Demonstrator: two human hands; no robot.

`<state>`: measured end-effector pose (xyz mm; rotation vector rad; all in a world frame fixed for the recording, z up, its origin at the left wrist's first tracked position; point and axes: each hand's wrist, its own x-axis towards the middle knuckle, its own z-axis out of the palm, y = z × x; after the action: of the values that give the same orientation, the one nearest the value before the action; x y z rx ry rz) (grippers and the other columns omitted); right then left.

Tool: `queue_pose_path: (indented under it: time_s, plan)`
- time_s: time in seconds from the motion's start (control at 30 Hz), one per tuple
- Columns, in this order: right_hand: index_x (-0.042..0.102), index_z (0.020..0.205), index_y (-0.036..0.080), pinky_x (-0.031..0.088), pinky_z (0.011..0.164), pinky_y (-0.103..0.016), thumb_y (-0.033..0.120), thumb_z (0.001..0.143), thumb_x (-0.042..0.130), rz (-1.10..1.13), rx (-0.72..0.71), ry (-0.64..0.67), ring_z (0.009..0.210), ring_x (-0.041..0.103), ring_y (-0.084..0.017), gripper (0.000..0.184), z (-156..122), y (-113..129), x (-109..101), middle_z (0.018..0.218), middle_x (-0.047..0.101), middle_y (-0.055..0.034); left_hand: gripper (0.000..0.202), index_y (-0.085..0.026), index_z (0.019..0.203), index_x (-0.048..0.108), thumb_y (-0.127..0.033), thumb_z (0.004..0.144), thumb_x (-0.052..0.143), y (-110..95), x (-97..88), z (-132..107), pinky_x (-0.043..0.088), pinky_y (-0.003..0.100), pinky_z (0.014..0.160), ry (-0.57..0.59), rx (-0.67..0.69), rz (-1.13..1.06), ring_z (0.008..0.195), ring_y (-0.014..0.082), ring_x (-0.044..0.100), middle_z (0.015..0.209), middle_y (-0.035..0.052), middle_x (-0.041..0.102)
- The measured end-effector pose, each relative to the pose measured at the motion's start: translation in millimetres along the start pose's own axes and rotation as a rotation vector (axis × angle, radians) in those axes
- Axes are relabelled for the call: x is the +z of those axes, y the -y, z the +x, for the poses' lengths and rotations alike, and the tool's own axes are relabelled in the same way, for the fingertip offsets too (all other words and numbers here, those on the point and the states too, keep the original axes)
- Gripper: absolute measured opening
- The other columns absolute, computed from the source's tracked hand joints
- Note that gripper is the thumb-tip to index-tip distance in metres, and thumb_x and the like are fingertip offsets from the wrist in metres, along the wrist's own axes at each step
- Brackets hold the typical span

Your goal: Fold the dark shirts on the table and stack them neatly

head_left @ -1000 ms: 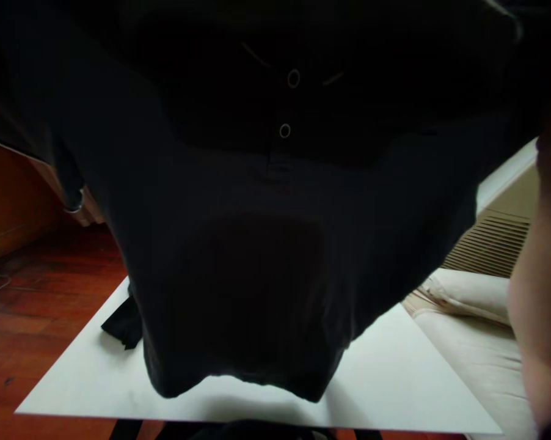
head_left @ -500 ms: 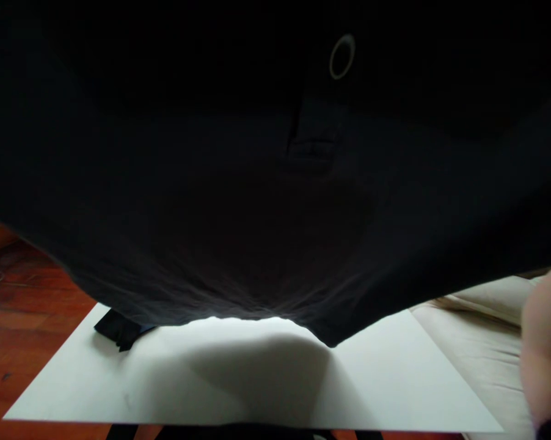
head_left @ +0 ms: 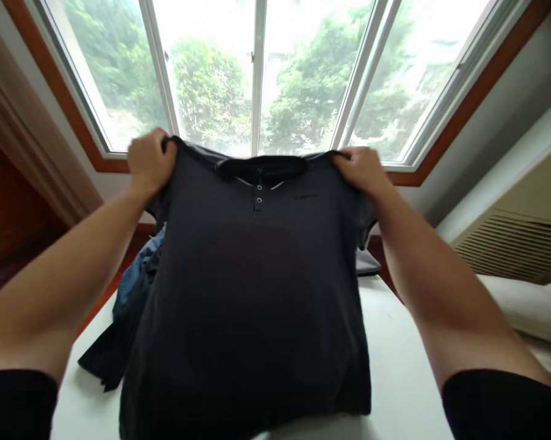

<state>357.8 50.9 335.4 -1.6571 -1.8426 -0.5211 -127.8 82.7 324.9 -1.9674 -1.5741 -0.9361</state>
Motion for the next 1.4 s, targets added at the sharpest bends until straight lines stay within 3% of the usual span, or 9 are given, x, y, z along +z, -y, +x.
queue_pose_path:
  time_s: [0.1, 0.2, 0.3, 0.43, 0.67, 0.83, 1.0, 1.17, 1.4]
  plan:
    - [0.071, 0.122, 0.008, 0.044, 0.093, -0.032, 0.041, 0.107, 0.048, -0.030, 0.142, 0.222, 0.111, 0.064, -0.023, 0.043, 3.9, 0.4, 89.1, 0.121, 0.070, -0.0175, 0.044, 0.003, 0.134, 0.050, -0.032, 0.109, 0.041, -21.1, 66.1, -12.8, 0.032, 0.055, 0.108, 0.225, -0.247, 0.043, 0.134, 0.0365, 0.043, 0.143, 0.0231, 0.051]
    - [0.067, 0.132, 0.016, 0.043, 0.101, -0.035, 0.041, 0.099, 0.063, -0.047, 0.171, 0.391, 0.123, 0.057, -0.027, 0.042, -16.7, -4.9, 161.8, 0.136, 0.063, -0.0178, 0.046, 0.000, 0.137, 0.052, -0.028, 0.100, 0.055, -37.8, 129.9, -48.2, 0.034, 0.055, 0.108, 0.419, -0.229, 0.009, 0.133, 0.0381, 0.043, 0.143, 0.0273, 0.052]
    - [0.067, 0.133, 0.016, 0.041, 0.104, -0.032, 0.036, 0.101, 0.060, 0.028, 0.063, 0.507, 0.122, 0.056, -0.024, 0.039, -50.5, -3.2, 206.9, 0.135, 0.062, -0.0164, 0.038, -0.009, 0.128, 0.064, -0.028, 0.096, 0.059, -53.7, 173.1, -92.9, 0.035, 0.050, 0.110, 0.566, -0.087, -0.065, 0.130, 0.0345, 0.047, 0.138, 0.0208, 0.059]
    - [0.075, 0.118, 0.016, 0.042, 0.101, -0.029, 0.035, 0.102, 0.058, 0.137, -0.080, 0.688, 0.115, 0.059, -0.023, 0.030, -95.6, 16.8, 237.0, 0.124, 0.068, -0.0126, 0.029, -0.018, 0.118, 0.072, -0.030, 0.094, 0.062, -78.6, 194.5, -150.9, 0.039, 0.041, 0.112, 0.695, 0.094, -0.187, 0.127, 0.0291, 0.052, 0.134, 0.0124, 0.064]
    - [0.072, 0.121, 0.020, 0.043, 0.108, -0.036, 0.034, 0.100, 0.061, 0.412, -0.271, 0.579, 0.120, 0.058, -0.024, 0.027, -190.4, 49.6, 228.8, 0.129, 0.065, -0.0111, 0.040, -0.025, 0.135, 0.063, -0.036, 0.097, 0.062, -104.5, 148.8, -248.4, 0.037, 0.042, 0.120, 0.739, 0.304, -0.366, 0.137, 0.0275, 0.049, 0.145, 0.0091, 0.057]
    - [0.066, 0.129, 0.025, 0.045, 0.111, -0.045, 0.033, 0.100, 0.059, 0.517, -0.305, 0.453, 0.128, 0.055, -0.027, 0.031, -273.1, 50.7, 162.6, 0.137, 0.060, -0.0112, 0.053, -0.029, 0.150, 0.048, -0.037, 0.098, 0.059, -97.0, 73.6, -317.3, 0.033, 0.052, 0.124, 0.769, 0.413, -0.534, 0.144, 0.0297, 0.042, 0.156, 0.0085, 0.048]
    - [0.068, 0.110, 0.026, 0.052, 0.095, -0.041, 0.035, 0.099, 0.059, 0.555, -0.360, 0.635, 0.105, 0.062, -0.025, 0.016, -342.7, 49.6, 80.6, 0.117, 0.066, -0.0094, 0.058, -0.031, 0.143, 0.054, -0.039, 0.088, 0.071, -65.3, 12.7, -366.1, 0.037, 0.056, 0.121, 0.825, 0.515, -0.528, 0.139, 0.0348, 0.047, 0.151, 0.0089, 0.053]
    - [0.066, 0.119, 0.027, 0.051, 0.098, -0.047, 0.042, 0.086, 0.076, 0.471, -0.347, 0.679, 0.116, 0.058, -0.032, 0.038, -391.9, 36.1, 49.7, 0.128, 0.062, -0.0121, 0.022, -0.029, 0.117, 0.066, -0.026, 0.095, 0.061, -42.7, -3.9, -388.4, 0.049, 0.043, 0.105, 0.772, 0.416, -0.399, 0.119, 0.0289, 0.057, 0.127, 0.0060, 0.065]
    - [0.065, 0.090, 0.022, 0.048, 0.080, -0.041, 0.021, 0.098, 0.055, 0.315, -0.374, 0.662, 0.089, 0.059, -0.026, 0.013, -413.6, 31.5, 58.9, 0.097, 0.067, -0.0084, 0.021, -0.023, 0.095, 0.064, -0.008, 0.096, 0.048, -52.8, -12.1, -389.8, 0.046, 0.036, 0.086, 0.833, 0.389, -0.344, 0.091, 0.0232, 0.060, 0.099, 0.0043, 0.067]
